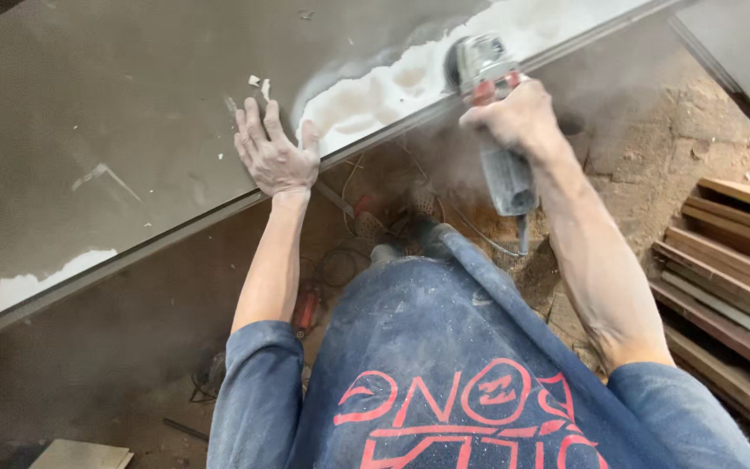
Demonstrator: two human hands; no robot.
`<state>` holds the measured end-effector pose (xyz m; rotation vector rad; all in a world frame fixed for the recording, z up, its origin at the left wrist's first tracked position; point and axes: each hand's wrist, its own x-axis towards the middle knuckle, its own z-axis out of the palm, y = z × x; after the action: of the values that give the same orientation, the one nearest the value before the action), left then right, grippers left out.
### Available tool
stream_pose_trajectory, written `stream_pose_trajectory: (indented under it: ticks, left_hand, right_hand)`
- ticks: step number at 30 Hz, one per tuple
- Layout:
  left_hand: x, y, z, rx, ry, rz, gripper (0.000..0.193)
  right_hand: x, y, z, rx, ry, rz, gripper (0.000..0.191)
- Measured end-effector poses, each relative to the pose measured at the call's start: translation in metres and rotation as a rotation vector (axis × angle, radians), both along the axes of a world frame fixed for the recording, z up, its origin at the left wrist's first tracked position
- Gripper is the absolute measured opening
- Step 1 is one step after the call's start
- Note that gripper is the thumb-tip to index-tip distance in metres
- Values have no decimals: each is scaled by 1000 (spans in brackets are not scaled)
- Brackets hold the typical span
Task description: The person uses an angle grinder to sand a large flat sheet resting on supports. The person moves the grinder along the surface, removing a top layer and generating dust, while keeping the left hand on the sheet for stability.
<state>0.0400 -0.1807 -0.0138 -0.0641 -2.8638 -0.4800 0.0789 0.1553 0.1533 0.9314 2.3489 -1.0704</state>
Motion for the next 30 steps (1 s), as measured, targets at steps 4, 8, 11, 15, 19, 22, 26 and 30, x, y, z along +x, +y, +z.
stream_pose_trajectory:
  ticks: [4,8,11,15,19,22,26,30]
  left_hand:
    - [4,-4,0,-46,13,-28,63]
    - [4,-5,3,-35,17,-35,63]
    - [7,-5,6,-23,-3,-28,63]
    - [9,-5,9,-12,0,-34,63]
    - [11,-5,12,-10,32,-46,61]
    - [15,-6,15,-8,54,-62,58]
    - [20,-4,19,10,85,-53,54]
    - [20,-2,21,-13,75,-39,55]
  right_hand:
    - [17,6,-1,34,-89,-10,50]
    - [11,23,19,-121,-10,-197,40]
    - [0,18,26,-39,-92,-206,43]
    - [-9,-36,3,22,-132,155,59]
    - [-10,-69,-6,115,-189,269,70]
    - [-4,-43,4,82,-252,213,68]
    - [13,32,22,20,-159,-9,67]
    - [24,76,29,-31,-87,-265,58]
